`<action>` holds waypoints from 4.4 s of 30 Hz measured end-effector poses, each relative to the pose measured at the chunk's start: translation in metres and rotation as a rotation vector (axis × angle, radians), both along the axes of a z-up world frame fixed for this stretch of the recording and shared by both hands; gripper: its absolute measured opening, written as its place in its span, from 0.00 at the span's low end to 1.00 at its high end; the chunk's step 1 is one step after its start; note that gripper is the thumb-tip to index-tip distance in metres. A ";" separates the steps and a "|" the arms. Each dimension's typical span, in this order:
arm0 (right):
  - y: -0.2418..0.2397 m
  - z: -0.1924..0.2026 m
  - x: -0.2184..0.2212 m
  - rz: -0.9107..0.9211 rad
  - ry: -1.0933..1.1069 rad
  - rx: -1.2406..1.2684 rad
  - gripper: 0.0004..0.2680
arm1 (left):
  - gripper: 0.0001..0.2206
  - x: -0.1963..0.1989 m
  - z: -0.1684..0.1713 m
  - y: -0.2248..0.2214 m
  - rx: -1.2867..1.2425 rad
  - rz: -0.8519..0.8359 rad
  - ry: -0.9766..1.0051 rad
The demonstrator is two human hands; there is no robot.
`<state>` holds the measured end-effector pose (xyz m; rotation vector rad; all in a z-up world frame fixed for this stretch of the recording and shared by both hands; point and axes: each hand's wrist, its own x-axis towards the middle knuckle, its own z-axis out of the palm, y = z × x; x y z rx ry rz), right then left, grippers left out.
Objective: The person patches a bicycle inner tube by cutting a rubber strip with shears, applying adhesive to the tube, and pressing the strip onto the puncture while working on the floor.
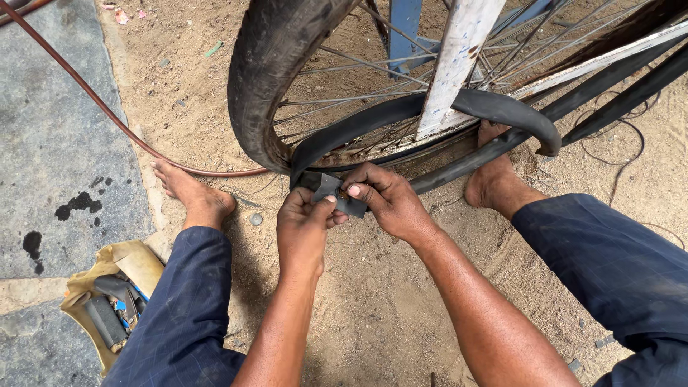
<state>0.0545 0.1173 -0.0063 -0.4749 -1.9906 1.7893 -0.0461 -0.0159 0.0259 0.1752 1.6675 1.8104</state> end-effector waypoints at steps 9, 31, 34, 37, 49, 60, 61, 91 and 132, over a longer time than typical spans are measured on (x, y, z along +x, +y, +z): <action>-0.002 0.007 0.005 0.079 0.007 0.084 0.05 | 0.10 -0.015 0.021 -0.007 -0.556 -0.185 0.629; 0.009 -0.018 0.009 0.381 -0.167 -0.221 0.30 | 0.17 -0.029 -0.066 -0.023 0.063 0.260 -0.443; 0.012 -0.023 0.008 0.396 -0.175 -0.183 0.29 | 0.17 -0.029 -0.058 -0.025 0.113 0.255 -0.246; 0.013 -0.023 0.004 0.365 -0.320 0.049 0.26 | 0.11 -0.024 -0.043 -0.025 0.113 0.277 -0.032; 0.021 -0.037 -0.003 0.280 -0.431 -0.127 0.09 | 0.16 -0.021 0.000 -0.019 -0.015 0.058 0.150; 0.011 -0.056 -0.005 0.268 -0.507 0.060 0.10 | 0.17 -0.018 -0.010 -0.020 -0.135 0.076 0.201; 0.011 -0.061 -0.004 0.210 -0.440 0.090 0.12 | 0.16 -0.019 -0.008 -0.019 -0.146 0.076 0.206; 0.014 -0.193 0.009 -0.060 -0.677 0.579 0.16 | 0.18 -0.037 0.019 -0.009 -0.547 -0.189 0.111; -0.023 -0.135 -0.081 0.031 -0.507 0.708 0.11 | 0.33 -0.211 -0.052 -0.031 -0.501 0.597 0.167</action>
